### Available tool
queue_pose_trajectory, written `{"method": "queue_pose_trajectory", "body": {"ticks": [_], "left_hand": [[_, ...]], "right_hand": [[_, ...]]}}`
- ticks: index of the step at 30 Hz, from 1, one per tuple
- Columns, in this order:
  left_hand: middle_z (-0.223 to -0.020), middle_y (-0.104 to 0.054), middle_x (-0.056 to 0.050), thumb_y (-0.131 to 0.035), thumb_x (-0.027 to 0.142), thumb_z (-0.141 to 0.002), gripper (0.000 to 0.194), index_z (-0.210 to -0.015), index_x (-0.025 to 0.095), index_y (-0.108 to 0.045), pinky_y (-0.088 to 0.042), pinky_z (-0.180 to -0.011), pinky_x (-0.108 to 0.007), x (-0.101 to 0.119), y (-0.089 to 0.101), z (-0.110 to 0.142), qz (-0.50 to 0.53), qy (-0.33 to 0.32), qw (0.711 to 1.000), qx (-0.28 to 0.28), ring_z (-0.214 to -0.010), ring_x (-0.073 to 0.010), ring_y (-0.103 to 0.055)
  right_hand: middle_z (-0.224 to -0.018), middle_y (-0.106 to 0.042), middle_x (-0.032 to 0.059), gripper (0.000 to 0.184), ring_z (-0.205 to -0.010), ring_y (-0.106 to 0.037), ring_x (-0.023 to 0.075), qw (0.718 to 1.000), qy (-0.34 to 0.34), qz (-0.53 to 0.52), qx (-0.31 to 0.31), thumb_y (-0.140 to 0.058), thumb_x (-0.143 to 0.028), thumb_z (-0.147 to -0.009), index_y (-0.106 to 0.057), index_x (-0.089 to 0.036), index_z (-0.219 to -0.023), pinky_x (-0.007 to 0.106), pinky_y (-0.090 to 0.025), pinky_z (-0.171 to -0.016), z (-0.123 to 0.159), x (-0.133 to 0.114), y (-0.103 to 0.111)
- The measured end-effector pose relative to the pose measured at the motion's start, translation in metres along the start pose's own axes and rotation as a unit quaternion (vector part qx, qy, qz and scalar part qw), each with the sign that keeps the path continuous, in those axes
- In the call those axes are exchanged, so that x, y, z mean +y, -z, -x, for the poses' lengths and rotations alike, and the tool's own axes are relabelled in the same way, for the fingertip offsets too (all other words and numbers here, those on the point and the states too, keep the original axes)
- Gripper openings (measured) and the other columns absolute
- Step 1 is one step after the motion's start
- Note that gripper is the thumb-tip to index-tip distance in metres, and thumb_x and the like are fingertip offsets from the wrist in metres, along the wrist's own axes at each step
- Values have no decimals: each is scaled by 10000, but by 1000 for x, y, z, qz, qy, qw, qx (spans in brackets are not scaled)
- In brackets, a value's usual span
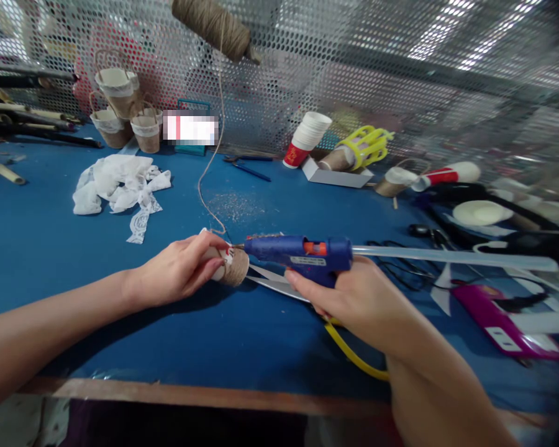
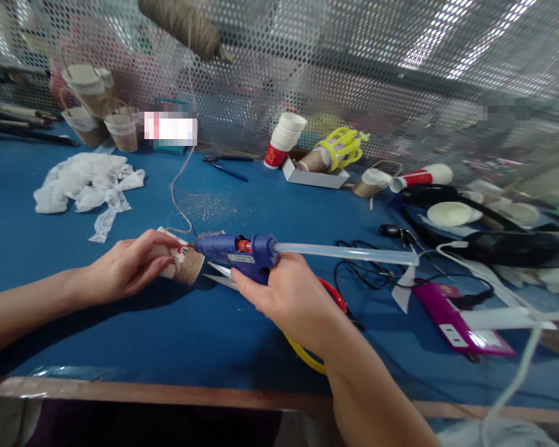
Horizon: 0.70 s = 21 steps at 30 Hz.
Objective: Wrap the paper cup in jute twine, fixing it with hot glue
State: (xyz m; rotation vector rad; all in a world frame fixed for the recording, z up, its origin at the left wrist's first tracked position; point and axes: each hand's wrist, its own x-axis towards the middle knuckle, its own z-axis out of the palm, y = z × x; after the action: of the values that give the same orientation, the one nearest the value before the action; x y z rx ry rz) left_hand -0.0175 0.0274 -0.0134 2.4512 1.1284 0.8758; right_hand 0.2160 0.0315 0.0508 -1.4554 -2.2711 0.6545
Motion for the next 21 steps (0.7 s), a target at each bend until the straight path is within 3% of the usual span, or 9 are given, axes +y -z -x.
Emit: {"method": "queue_pose_trajectory", "body": {"ticks": [8,13,21], "left_hand": [[-987,-628,-110,-350,194,-873,163,-1015,139,-408,-493,-705,-235,-2,0,0,13,-1,1000,3,-846,-137,-617],[-1011,-627,-102,-352,199,-873,177,-1034,149,-404,-492,-722,-238,-3,0,0,24,8,1000,-3,-868,-139,-619],[-952,-638,-87,-351,200,-870,174,-1025,149,-413,-497,-671,-233,-3,0,-1,8,-4,1000,9,-794,-131,-625]], "right_hand": [[-322,-416,-55,359,-311,-405,88,1000,-26,1,-6,-542,-285,-734,-406,-222,-408,210,-380,-349,1,0,0],[-403,-477,-48,174,-348,-429,106,999,-38,-3,7,-526,-333,-733,-543,-222,-599,231,-407,-381,3,-2,0],[-542,-587,1,161,-511,-540,156,997,49,62,-12,-483,-342,-739,-599,-239,-692,280,-450,-540,5,5,1]]}}
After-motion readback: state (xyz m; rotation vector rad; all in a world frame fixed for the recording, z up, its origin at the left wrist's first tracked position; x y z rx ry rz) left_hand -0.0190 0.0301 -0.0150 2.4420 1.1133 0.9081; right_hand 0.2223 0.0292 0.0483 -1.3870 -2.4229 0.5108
